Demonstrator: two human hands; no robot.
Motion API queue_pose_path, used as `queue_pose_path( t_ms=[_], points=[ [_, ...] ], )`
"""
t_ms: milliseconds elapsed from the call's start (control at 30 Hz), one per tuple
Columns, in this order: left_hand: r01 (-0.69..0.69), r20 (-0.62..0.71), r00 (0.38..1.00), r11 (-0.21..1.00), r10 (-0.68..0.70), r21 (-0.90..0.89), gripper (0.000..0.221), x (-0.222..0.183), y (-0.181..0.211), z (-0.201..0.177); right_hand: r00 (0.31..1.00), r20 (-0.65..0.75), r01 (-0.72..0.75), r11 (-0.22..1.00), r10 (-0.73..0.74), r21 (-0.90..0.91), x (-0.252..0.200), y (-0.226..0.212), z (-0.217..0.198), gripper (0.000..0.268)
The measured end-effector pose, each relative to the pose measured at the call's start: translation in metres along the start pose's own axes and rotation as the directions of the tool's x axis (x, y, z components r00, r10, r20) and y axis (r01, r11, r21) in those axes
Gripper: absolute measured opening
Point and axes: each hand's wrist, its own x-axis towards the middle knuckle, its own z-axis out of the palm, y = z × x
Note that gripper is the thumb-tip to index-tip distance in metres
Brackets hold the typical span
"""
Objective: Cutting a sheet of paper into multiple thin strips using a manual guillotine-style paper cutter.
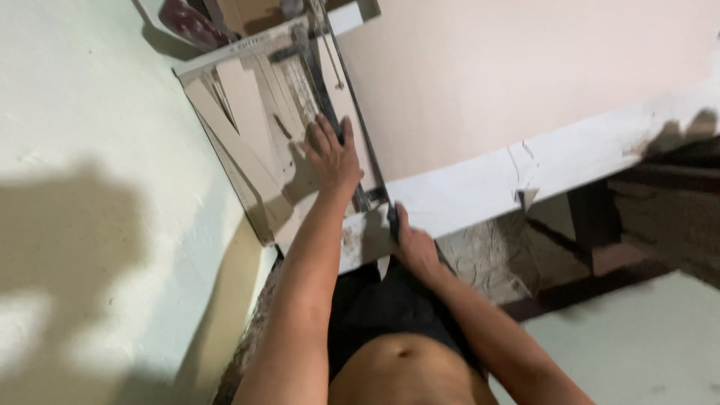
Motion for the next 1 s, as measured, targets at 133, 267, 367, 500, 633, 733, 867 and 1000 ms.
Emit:
queue_pose_path(
  t_ms=[133, 267, 367, 500, 633, 733, 867, 1000],
  points=[
    [-0.138, -0.183, 0.968, 0.973, 0.172, 0.184, 0.088, 0.013, -0.012, 0.051, 1.000, -0.015, 0.005, 0.967, -0.002, 0.256, -0.073, -0.055, -0.104, 0.094],
    [-0.559, -0.113, 0.809, 0.814, 0.577, 0.156, 0.019, 0.011, -0.025, 0.077, 0.978, 0.156, -0.192, 0.878, 0.136, 0.439, -0.068, -0.060, -0.160, 0.080],
    [-0.687, -0.019, 0.671, 0.631, 0.741, 0.360, 0.018, -0.032, -0.044, 0.058, 0.966, 0.060, -0.229, 0.719, 0.252, 0.656, -0.015, 0.006, -0.121, 0.070],
    [-0.607, 0.175, 0.746, 0.548, 0.643, 0.576, 0.016, -0.043, -0.092, 0.058, 0.905, 0.076, -0.139, 0.122, 0.418, 0.983, 0.058, 0.064, -0.092, 0.101],
    [-0.507, 0.228, 0.857, 0.680, 0.462, 0.530, 0.012, -0.036, -0.137, 0.024, 0.939, 0.100, -0.059, -0.133, 0.330, 0.989, 0.072, 0.079, -0.090, 0.030],
    [-0.379, 0.106, 0.922, 0.815, 0.372, 0.438, 0.046, -0.048, -0.132, -0.033, 0.938, 0.023, 0.031, -0.149, 0.347, 0.988, 0.064, 0.083, -0.076, 0.029],
    [0.276, -0.188, 0.930, 0.938, -0.316, -0.211, 0.096, -0.023, -0.138, -0.018, 0.916, -0.043, 0.004, 0.100, 0.400, 0.995, 0.067, 0.077, -0.047, 0.032],
    [0.440, -0.121, 0.807, 0.725, -0.578, -0.530, 0.095, -0.013, -0.122, -0.028, 0.909, -0.095, 0.009, 0.207, 0.405, 0.978, 0.081, 0.070, -0.032, 0.026]
  ],
)
